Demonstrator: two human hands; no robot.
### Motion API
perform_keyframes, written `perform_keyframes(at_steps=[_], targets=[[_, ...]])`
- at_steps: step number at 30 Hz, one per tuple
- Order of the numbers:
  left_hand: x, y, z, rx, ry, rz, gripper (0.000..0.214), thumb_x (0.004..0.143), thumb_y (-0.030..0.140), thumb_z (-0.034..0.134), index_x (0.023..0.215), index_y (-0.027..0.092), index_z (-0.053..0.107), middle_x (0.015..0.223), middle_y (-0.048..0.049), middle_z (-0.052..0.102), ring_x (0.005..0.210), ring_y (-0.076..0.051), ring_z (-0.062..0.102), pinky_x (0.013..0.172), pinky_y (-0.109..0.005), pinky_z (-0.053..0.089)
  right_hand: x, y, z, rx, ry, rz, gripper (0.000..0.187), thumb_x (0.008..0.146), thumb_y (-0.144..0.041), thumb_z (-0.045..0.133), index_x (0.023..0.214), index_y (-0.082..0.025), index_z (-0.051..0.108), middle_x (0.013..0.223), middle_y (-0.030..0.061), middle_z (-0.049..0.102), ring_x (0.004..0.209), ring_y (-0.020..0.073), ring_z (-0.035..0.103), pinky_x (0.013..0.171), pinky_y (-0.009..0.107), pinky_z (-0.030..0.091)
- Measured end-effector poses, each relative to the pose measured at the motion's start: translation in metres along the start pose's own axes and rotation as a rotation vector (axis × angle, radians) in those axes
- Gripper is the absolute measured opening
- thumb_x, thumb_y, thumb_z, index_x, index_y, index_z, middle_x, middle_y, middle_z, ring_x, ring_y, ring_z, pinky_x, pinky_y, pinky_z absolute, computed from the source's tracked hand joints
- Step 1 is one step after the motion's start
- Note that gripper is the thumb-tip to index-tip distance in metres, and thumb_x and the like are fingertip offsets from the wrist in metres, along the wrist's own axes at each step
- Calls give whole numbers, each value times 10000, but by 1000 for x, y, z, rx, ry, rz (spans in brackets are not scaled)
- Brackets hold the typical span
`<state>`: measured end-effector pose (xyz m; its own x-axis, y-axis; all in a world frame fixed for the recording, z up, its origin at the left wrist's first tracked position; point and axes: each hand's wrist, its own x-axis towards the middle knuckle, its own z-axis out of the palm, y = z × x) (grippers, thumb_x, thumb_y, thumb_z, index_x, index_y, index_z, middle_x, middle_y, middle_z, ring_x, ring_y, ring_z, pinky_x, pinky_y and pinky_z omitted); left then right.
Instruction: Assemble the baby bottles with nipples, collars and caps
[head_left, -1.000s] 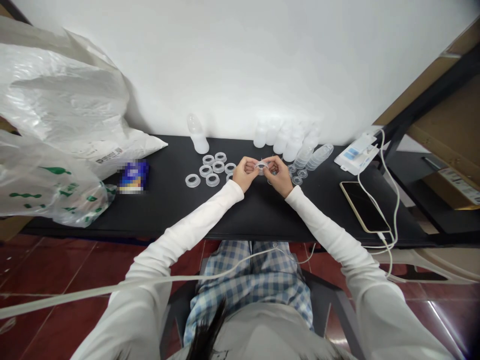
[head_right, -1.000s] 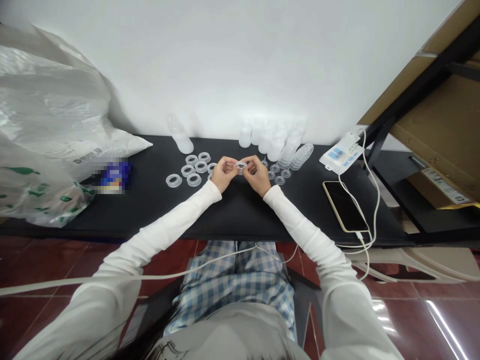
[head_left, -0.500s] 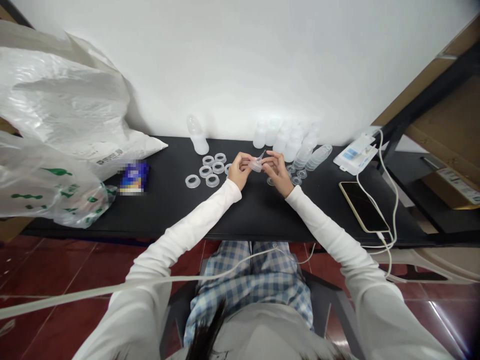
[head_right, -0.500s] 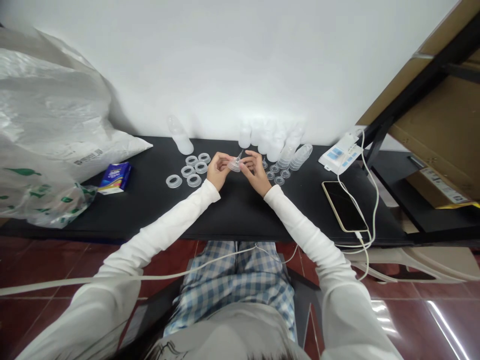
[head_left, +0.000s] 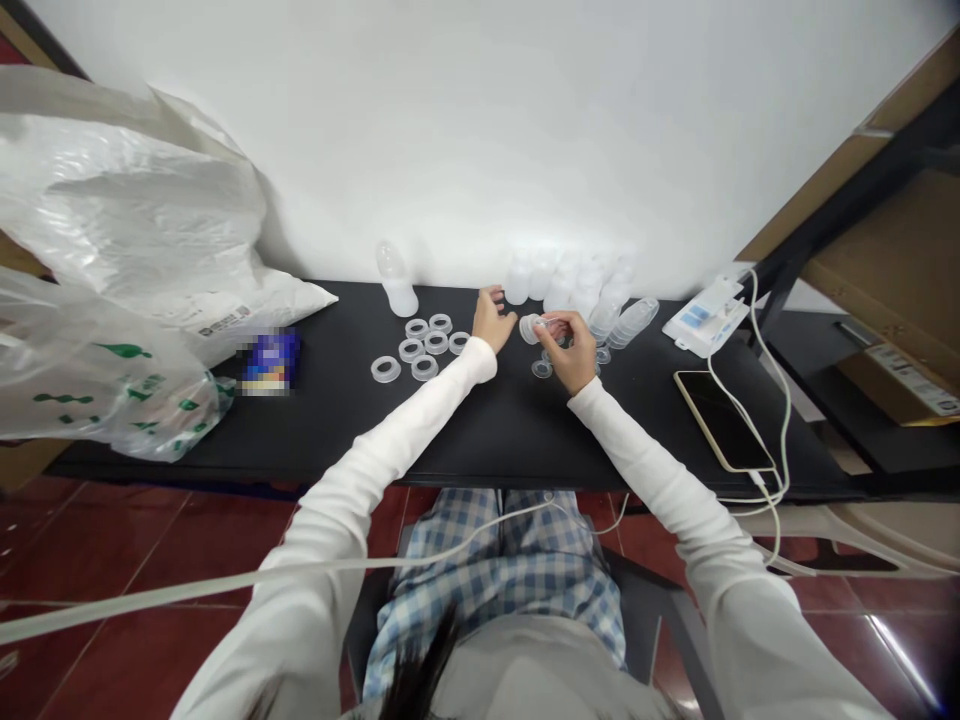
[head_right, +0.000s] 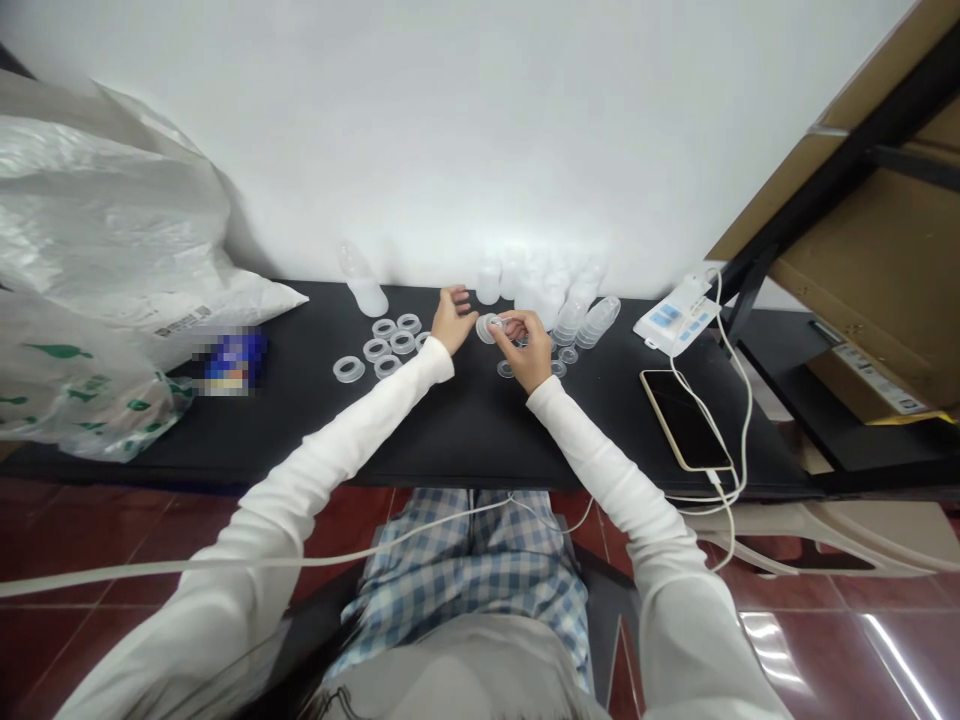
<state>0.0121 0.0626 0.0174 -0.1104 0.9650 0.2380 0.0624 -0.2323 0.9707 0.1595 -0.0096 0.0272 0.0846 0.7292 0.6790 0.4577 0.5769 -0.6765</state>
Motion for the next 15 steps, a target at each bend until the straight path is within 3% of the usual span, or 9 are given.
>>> perform_keyframes(at_steps=[4,8,11,15], targets=[[48,0,33,109,150,-64,744,520,-37,782,1150,151,432,1359,-225,430,1444,-381,352,1193,-495,298,3,2,-4,-70,79,-34,288,892,-506,634,984,-235,602,793,1,587,720,152,572,715,324,510],[70,-4,51,97,220,-135,709,514,-34,799,1063,191,410,1282,-206,502,1408,-387,402,1173,-530,287,7,6,-7,-123,151,-73,274,912,-491,600,1003,-234,568,872,22,611,755,160,590,743,336,527],[71,-5,48,106,182,-143,571,576,-2,783,926,227,394,1073,-110,594,1247,-327,545,1123,-520,328,10,10,-9,-134,161,-99,263,929,-474,578,1034,-233,560,926,39,624,794,168,611,764,347,538],[55,1,27,187,74,-86,431,646,111,791,824,237,420,830,-10,550,984,-252,613,1044,-445,399,11,16,-10,-125,141,-89,276,947,-472,549,1080,-230,559,1020,72,641,882,192,633,807,375,546]])
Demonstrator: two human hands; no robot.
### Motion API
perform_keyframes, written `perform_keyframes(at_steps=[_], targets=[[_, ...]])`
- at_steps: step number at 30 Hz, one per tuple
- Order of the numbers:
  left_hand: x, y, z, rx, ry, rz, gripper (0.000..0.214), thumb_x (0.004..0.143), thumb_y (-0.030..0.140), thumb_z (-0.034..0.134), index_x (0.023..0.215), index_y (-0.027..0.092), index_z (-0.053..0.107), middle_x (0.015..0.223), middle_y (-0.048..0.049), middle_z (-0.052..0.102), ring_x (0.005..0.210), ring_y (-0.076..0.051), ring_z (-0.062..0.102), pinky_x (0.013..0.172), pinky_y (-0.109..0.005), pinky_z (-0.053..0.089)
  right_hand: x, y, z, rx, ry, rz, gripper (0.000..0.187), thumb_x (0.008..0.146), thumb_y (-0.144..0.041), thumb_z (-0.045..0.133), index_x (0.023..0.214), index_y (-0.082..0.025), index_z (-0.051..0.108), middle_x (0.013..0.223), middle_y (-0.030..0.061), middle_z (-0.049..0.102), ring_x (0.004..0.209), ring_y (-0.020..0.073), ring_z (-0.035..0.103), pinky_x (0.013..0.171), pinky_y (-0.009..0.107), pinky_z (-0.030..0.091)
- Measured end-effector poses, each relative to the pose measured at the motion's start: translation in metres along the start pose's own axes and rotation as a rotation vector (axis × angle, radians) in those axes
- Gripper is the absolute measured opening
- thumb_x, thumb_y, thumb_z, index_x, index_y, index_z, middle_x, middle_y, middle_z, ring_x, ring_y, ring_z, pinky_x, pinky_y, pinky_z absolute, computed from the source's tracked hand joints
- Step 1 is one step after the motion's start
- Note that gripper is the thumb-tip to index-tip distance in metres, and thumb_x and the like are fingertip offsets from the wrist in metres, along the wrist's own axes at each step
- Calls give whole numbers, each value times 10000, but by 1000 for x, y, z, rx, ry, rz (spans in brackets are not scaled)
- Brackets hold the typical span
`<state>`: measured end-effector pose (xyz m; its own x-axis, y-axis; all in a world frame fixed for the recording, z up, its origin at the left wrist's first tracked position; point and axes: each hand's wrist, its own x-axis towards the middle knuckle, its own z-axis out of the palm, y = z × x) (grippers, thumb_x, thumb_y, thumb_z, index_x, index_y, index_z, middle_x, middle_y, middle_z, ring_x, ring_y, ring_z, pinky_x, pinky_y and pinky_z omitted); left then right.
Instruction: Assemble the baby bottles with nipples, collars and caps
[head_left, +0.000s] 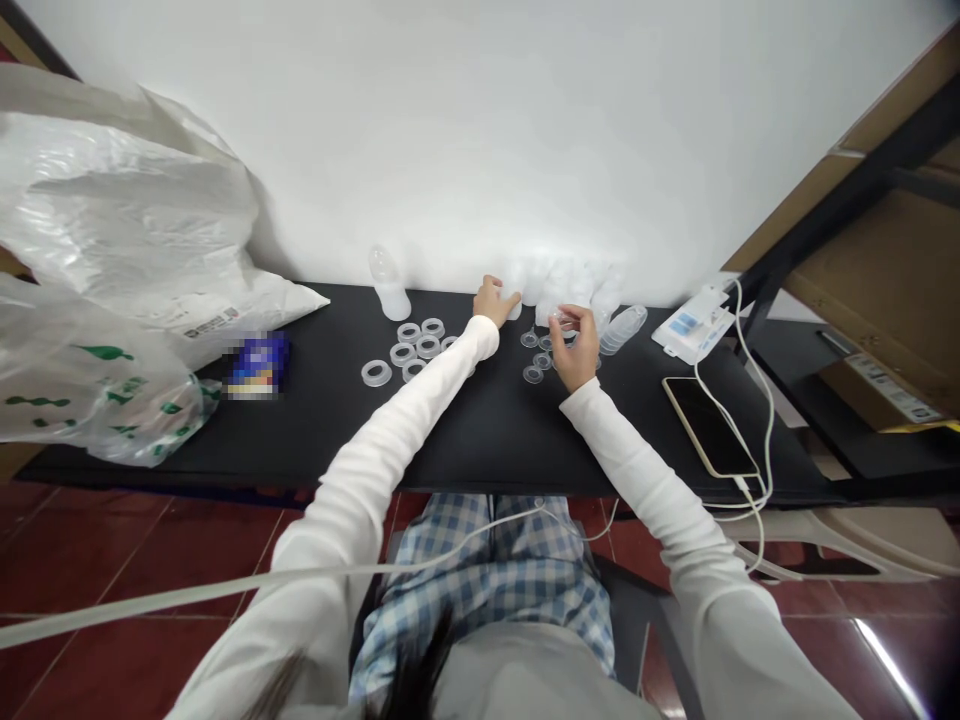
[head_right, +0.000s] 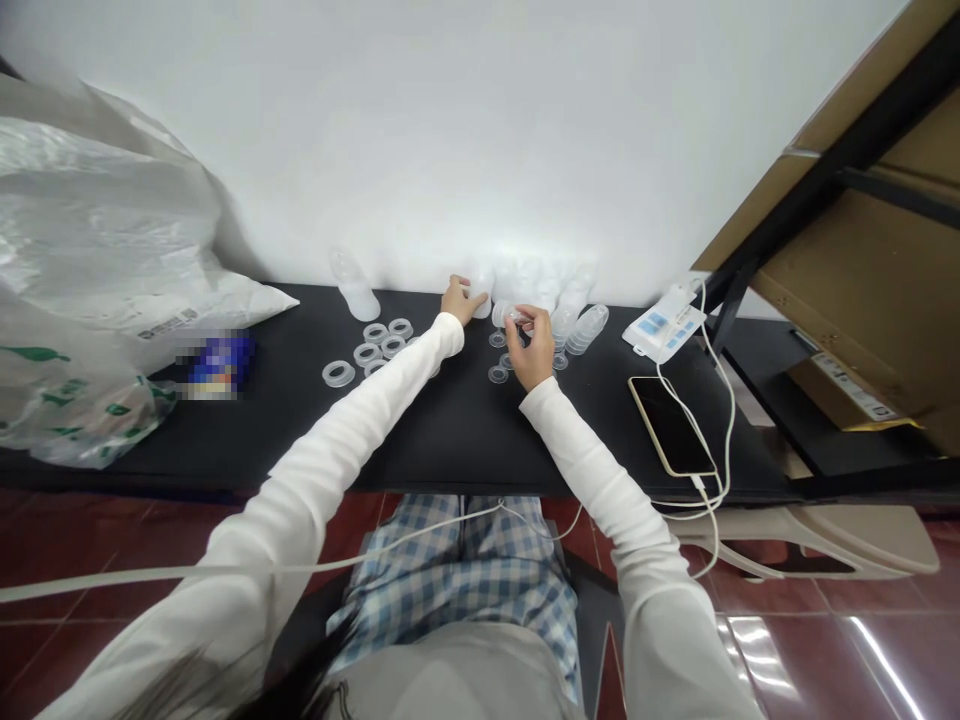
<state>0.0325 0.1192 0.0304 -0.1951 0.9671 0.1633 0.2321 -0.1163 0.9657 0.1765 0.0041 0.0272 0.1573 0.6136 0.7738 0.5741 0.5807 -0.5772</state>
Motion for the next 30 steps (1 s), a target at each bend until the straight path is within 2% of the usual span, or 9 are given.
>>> perform_keyframes(at_steps=[2,4,10,13,17,21,25,28,30], targets=[[-14,0,-19,15,-27,62,331,692,191,785,859,237,502,791,0,520,914,-240,597,1005,-426,430,-1,3,1,20,-12,31,286,950,-473,542,1102,-231,552,1058,84,644,920,200,637,825,386,548],[-31,-1,-44,33,-43,148,255,730,231,762,918,246,591,865,-20,529,941,-235,577,1010,-423,441,-2,7,2,61,-35,67,291,949,-468,540,1122,-234,542,1098,91,642,946,202,641,837,389,553],[-70,-11,-110,197,-262,456,403,736,230,749,1132,269,687,1073,-41,508,1126,-233,560,1119,-425,407,-9,14,9,166,-177,86,249,929,-428,565,1108,-256,539,1109,79,645,974,202,647,830,383,568],[-74,-14,-123,213,-329,540,448,724,239,766,1165,275,695,1108,-49,510,1150,-242,560,1122,-430,411,-11,12,10,199,-289,38,249,924,-418,571,1110,-255,546,1108,76,655,988,207,647,826,383,573],[-77,-16,-125,149,-355,595,451,746,311,766,1187,271,684,1141,-66,561,1170,-251,565,1118,-436,410,-10,8,7,218,-355,-16,234,938,-399,554,1119,-250,557,1126,76,662,1017,203,649,812,366,578],[-79,-18,-122,8,-331,533,519,741,401,779,1214,241,635,1104,-74,651,1095,-233,619,1011,-379,482,-10,4,4,210,-321,-62,172,940,-342,569,1085,-251,580,1134,75,680,1038,207,661,827,376,571],[-83,-17,-120,-102,-214,370,382,751,495,746,1011,225,670,1018,-53,683,920,-190,655,763,-274,534,-11,0,3,189,-326,-137,68,934,-308,591,974,-261,621,1099,66,700,1047,219,663,865,402,559],[-85,-13,-119,-166,-204,207,379,757,577,709,849,213,654,859,-17,664,593,-113,580,466,-215,415,-14,-2,4,131,-381,-189,84,945,-314,574,922,-266,640,1085,69,709,1043,229,667,936,450,545],[-86,-12,-119,-202,-212,117,422,750,623,699,790,208,627,737,5,628,459,-83,504,373,-203,310,-16,-2,4,65,-413,-224,127,958,-322,547,896,-272,645,1083,73,717,1030,234,674,946,465,545]])
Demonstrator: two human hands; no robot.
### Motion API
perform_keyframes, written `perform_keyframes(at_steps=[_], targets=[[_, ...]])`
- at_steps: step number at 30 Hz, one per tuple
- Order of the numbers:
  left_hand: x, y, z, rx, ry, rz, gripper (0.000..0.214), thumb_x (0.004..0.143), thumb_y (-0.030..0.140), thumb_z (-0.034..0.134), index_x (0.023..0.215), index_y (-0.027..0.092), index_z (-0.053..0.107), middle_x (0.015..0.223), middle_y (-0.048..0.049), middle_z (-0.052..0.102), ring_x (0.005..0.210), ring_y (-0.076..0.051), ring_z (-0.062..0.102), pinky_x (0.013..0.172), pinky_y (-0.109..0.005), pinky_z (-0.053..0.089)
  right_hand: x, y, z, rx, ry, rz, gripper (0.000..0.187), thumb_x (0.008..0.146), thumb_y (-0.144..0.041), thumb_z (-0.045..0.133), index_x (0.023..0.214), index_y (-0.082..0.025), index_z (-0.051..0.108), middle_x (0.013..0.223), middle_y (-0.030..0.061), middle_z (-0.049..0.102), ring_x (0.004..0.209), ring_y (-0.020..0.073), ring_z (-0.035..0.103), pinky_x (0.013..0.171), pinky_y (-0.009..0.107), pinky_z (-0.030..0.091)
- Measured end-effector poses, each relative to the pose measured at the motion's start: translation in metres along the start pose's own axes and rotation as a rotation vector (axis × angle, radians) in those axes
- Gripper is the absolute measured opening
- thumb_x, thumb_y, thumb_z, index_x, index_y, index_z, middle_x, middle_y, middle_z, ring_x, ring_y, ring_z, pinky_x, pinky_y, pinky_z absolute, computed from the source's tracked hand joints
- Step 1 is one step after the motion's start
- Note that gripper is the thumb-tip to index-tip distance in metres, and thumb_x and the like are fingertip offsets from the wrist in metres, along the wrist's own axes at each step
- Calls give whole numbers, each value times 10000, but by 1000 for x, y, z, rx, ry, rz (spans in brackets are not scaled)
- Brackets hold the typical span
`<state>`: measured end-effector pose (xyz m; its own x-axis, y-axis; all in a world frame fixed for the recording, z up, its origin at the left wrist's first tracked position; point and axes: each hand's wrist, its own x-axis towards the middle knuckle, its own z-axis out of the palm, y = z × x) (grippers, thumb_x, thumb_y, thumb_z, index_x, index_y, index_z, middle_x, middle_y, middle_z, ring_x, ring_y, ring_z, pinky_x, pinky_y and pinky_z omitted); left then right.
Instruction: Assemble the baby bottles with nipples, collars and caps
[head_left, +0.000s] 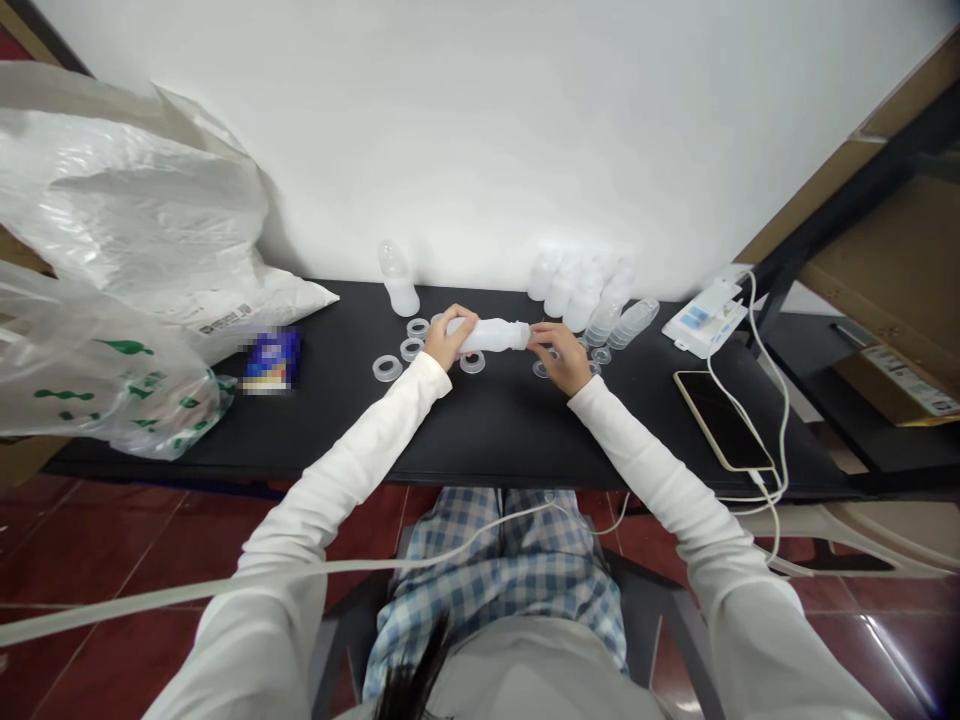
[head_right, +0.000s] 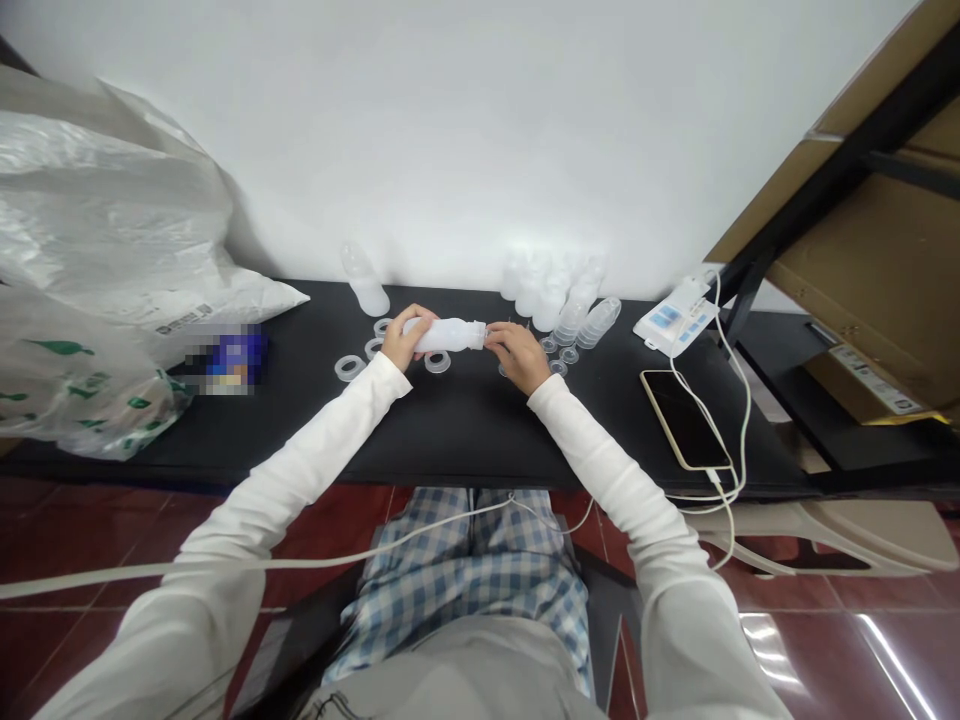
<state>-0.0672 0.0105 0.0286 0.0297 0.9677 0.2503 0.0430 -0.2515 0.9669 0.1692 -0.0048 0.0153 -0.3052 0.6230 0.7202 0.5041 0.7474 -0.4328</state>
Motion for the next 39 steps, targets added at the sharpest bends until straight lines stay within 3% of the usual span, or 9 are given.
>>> perform_keyframes(at_steps=[6,12,16,18,23,26,31,36,39], targets=[[4,-6,-2,-67,-8,-126,553,725,740,658,696,190,613,479,25,481,297,-76,374,292,-235,201,-3,1,0,-59,-69,-79,259,1000,-330,434,882,-291,662,1089,75,728,1007,222,684,919,442,570],[9,-14,-2,-140,-84,-289,560,757,757,607,705,200,584,462,2,525,305,-95,356,316,-243,217,-5,1,-1,-53,-83,-81,229,1000,-347,458,974,-295,679,1122,75,728,1041,223,685,955,456,573],[5,-10,-1,-122,-45,-190,570,744,774,613,733,206,577,439,36,440,290,-84,356,314,-235,167,-3,-2,1,-4,28,-7,196,981,-382,533,1076,-286,675,1145,62,729,1095,223,682,1000,444,567],[2,-7,-1,-102,-34,-111,555,750,762,617,751,208,581,491,30,480,318,-81,398,313,-226,187,-2,-3,1,26,52,26,207,968,-405,559,1089,-284,677,1135,54,732,1078,220,689,990,427,577],[-1,-6,-1,-26,18,130,529,774,730,614,795,202,606,820,-10,655,498,-84,526,359,-202,323,0,-6,3,127,37,77,263,969,-468,534,1055,-253,658,1093,71,720,996,202,699,896,374,619],[-2,-7,-1,27,67,209,522,832,713,551,850,196,622,864,-24,676,557,-97,562,409,-206,373,0,-5,5,190,21,77,416,918,-518,603,1235,-250,572,1245,103,656,1064,210,683,916,374,620],[-5,-6,-4,195,49,390,490,892,661,494,906,200,657,911,-54,698,797,-171,659,642,-267,524,1,-2,1,116,-69,114,544,893,-574,614,1330,-258,548,1224,107,675,1104,247,669,1009,443,566],[-4,-8,-5,249,75,447,475,919,637,464,895,205,662,889,-50,692,857,-192,663,793,-331,548,1,-3,-2,55,-58,31,511,878,-566,637,1281,-253,604,1217,107,705,1041,244,687,938,435,587],[-4,-9,-4,199,67,369,470,915,638,475,866,207,655,879,-47,680,778,-171,643,651,-296,535,0,-4,-1,2,6,-67,430,875,-483,683,1233,-251,627,1181,102,724,1069,244,686,931,434,584]])
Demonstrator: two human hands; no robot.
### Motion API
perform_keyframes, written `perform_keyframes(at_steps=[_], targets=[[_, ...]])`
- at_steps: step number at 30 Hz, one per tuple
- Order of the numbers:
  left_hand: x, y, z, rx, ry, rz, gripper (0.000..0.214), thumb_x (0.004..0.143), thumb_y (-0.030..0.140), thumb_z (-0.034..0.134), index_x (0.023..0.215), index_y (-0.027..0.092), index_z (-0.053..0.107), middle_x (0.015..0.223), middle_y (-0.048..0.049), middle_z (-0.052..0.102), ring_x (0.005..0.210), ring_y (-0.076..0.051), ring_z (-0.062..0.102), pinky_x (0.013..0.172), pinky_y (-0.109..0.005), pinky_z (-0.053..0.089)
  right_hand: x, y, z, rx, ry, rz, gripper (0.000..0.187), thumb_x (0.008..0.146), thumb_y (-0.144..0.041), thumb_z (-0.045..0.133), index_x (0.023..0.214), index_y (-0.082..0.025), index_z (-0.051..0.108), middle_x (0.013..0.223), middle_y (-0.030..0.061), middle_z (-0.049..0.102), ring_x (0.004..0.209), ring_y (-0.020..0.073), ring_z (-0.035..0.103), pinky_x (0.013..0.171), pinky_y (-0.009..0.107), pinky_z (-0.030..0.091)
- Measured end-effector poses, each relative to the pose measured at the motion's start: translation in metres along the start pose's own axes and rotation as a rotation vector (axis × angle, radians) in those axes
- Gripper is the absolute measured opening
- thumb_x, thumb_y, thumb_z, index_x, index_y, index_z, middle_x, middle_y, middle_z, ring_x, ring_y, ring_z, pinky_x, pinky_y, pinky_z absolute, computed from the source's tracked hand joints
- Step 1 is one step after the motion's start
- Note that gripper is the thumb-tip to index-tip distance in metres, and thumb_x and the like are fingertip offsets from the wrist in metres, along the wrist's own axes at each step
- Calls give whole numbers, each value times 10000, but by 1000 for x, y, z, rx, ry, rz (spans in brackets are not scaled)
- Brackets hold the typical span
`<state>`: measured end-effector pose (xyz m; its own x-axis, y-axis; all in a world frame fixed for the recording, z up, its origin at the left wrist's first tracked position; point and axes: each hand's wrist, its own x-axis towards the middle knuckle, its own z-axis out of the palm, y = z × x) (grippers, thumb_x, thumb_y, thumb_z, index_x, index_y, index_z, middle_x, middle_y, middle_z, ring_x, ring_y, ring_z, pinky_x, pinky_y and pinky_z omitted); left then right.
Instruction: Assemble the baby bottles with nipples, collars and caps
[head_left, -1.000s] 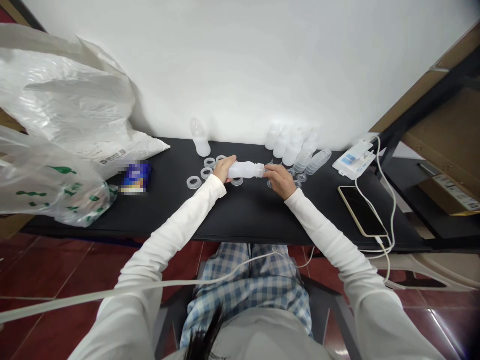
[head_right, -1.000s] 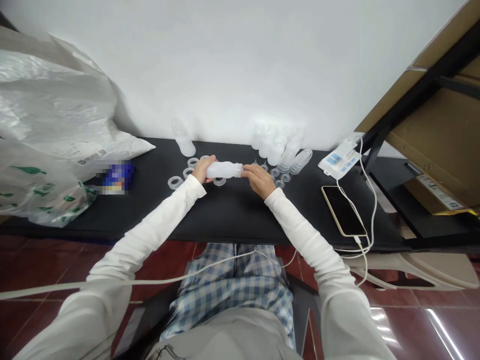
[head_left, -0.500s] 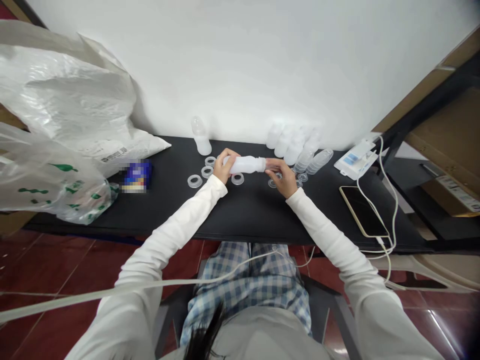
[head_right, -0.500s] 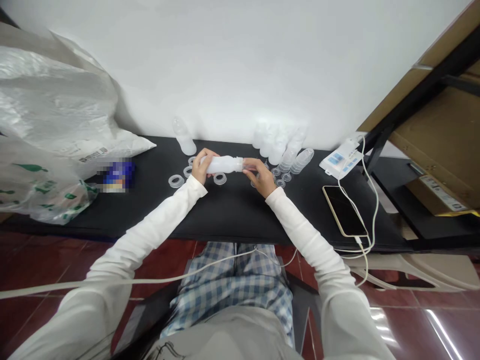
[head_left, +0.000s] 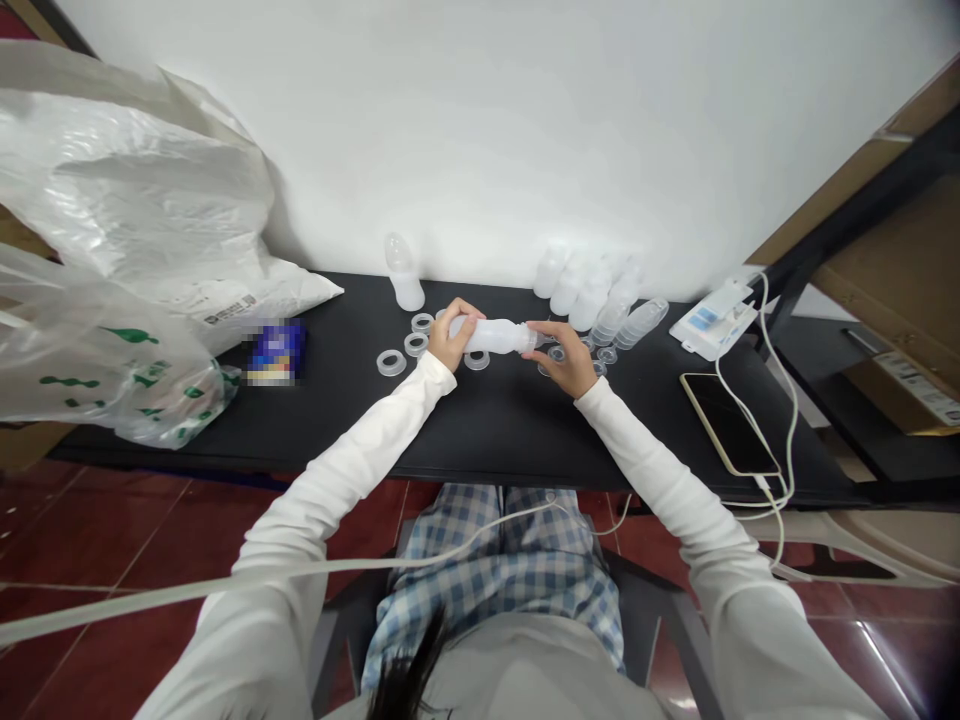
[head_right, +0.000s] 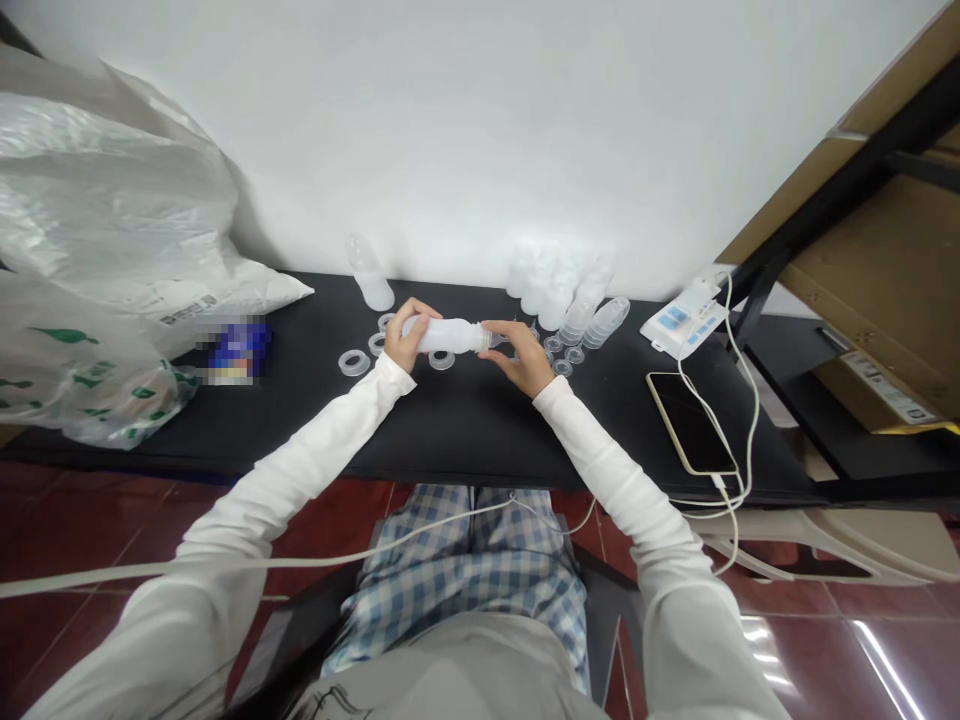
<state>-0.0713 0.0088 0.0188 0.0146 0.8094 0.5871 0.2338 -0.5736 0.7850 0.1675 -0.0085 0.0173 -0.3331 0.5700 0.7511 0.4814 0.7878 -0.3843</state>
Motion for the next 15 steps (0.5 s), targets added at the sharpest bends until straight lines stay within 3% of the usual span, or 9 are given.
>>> perform_keyframes(at_steps=[4,8,12,15], targets=[[-2,3,5,-75,-31,-172,523,872,696,505,798,195,632,809,-39,648,590,-118,556,424,-235,385,-3,1,3,-79,18,-110,170,952,-330,605,1093,-266,674,1198,88,726,1094,225,684,924,433,573],[-3,5,8,-108,-22,-271,564,861,730,498,773,187,621,681,-18,583,483,-96,492,372,-229,316,-4,1,3,-100,26,-170,171,986,-284,532,1068,-273,682,1219,85,718,1094,212,681,900,406,564],[-3,6,5,-91,-40,-180,542,878,713,484,802,195,625,771,-33,643,592,-123,581,445,-239,412,-3,3,1,-138,-82,-40,400,942,-516,568,1203,-222,644,1169,115,725,1041,246,677,899,417,530],[-3,10,3,-4,-85,-21,540,891,704,462,825,199,642,857,-50,683,790,-175,649,671,-301,534,-2,4,-1,-274,-187,93,493,1003,-563,378,984,-200,711,937,100,740,893,243,649,835,414,482]])
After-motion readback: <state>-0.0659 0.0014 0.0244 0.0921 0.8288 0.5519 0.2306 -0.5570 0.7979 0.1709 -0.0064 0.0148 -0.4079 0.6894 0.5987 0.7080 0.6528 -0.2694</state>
